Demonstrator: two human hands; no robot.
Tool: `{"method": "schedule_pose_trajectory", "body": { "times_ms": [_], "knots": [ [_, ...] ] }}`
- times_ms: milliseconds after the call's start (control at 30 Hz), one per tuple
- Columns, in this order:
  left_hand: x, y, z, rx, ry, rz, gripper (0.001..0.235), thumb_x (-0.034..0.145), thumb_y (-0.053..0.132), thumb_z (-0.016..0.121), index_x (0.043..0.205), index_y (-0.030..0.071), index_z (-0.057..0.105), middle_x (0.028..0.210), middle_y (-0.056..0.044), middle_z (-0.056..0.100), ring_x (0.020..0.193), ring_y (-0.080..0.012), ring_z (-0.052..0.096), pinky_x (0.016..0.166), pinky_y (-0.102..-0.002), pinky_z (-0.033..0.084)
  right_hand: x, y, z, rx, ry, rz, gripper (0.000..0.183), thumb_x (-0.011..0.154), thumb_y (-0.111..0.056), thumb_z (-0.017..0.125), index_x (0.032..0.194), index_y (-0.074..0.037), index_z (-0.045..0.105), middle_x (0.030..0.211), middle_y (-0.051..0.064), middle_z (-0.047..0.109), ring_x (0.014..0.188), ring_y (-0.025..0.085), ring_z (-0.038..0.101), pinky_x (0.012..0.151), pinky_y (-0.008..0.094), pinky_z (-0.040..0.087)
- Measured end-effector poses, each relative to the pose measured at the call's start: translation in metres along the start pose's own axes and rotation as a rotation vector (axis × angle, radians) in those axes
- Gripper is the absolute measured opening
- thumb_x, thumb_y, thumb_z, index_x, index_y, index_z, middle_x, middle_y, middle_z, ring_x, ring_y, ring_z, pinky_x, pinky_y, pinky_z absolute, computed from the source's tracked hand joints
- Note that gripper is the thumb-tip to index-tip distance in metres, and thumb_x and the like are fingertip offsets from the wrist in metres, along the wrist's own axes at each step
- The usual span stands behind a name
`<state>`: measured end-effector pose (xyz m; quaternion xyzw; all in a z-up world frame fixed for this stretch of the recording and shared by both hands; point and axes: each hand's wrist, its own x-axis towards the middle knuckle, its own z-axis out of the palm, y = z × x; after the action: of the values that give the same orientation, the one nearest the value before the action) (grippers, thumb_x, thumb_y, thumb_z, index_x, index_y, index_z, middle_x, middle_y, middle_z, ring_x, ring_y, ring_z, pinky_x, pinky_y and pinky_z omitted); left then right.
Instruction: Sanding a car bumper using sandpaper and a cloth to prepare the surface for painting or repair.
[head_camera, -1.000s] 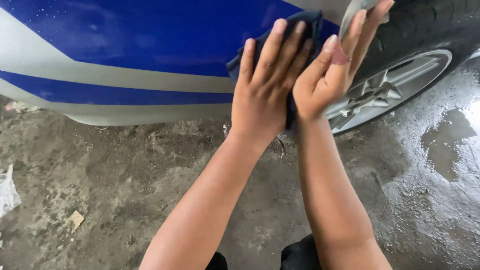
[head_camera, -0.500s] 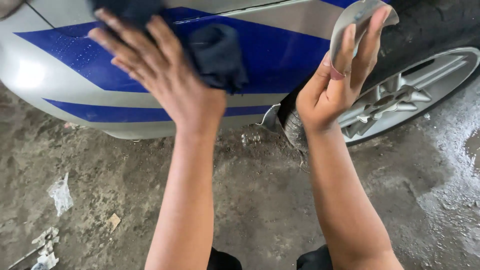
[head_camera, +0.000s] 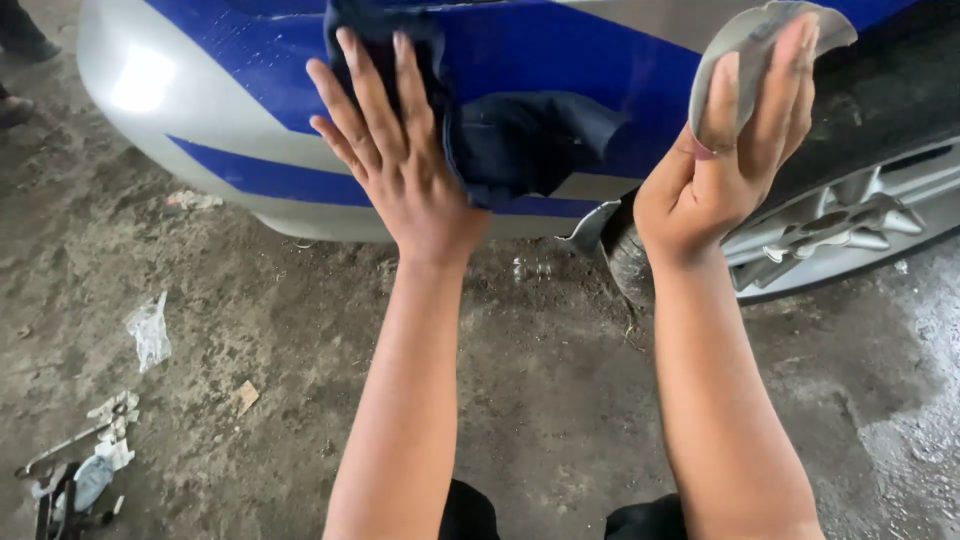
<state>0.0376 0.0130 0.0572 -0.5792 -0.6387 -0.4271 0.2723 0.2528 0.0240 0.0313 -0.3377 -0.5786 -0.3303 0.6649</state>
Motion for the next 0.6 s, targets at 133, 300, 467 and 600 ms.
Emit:
{"method": "schedule_pose_trajectory", "body": {
  "times_ms": [133, 300, 467, 600],
  "knots": [
    [-0.06, -0.037, 0.036, -0.164, 0.138, 0.057, 0.088, 0.111, 0.071, 0.046, 0.171, 0.024, 0.002, 0.179, -0.017, 0.008, 0.17, -0.045, 0.002, 0.146, -0.06, 0.0, -0.018, -0.013, 0.018, 0.086, -0.097, -0.086, 0.039, 0.113, -0.003, 0.038, 0.141, -0.006, 0.065, 0.157, 0.024, 0.039, 0.148, 0.049, 0.041, 0.123, 0.067, 0.042],
    [-0.089, -0.035, 0.04, -0.304, 0.032, 0.04, 0.098, 0.106, 0.067, 0.062, 0.17, 0.02, 0.005, 0.175, -0.028, -0.007, 0.165, -0.0573, -0.007, 0.142, -0.076, 0.011, -0.048, -0.053, 0.033, 0.105, -0.464, -0.181, 0.038, 0.117, -0.006, 0.051, 0.149, -0.022, 0.064, 0.161, 0.028, 0.027, 0.152, 0.048, 0.033, 0.129, 0.058, 0.033],
    [-0.079, -0.041, 0.025, -0.274, -0.003, 0.059, 0.073, 0.108, 0.055, 0.055, 0.157, 0.005, 0.034, 0.168, -0.033, 0.001, 0.159, -0.0605, -0.002, 0.138, -0.075, 0.014, -0.054, -0.047, 0.042, 0.056, -0.353, -0.163, 0.034, 0.115, -0.014, 0.052, 0.141, -0.012, 0.073, 0.16, 0.022, 0.032, 0.152, 0.041, 0.031, 0.129, 0.063, 0.031],
    [-0.081, -0.051, 0.027, -0.366, 0.084, 0.124, 0.081, 0.123, 0.051, 0.045, 0.172, 0.031, -0.017, 0.177, -0.023, -0.009, 0.167, -0.0545, -0.006, 0.143, -0.072, 0.013, -0.051, -0.008, 0.034, -0.151, 0.03, 0.093, 0.041, 0.116, -0.025, 0.041, 0.157, -0.024, 0.046, 0.171, -0.003, 0.024, 0.165, 0.02, 0.03, 0.139, 0.044, 0.036]
  ]
}}
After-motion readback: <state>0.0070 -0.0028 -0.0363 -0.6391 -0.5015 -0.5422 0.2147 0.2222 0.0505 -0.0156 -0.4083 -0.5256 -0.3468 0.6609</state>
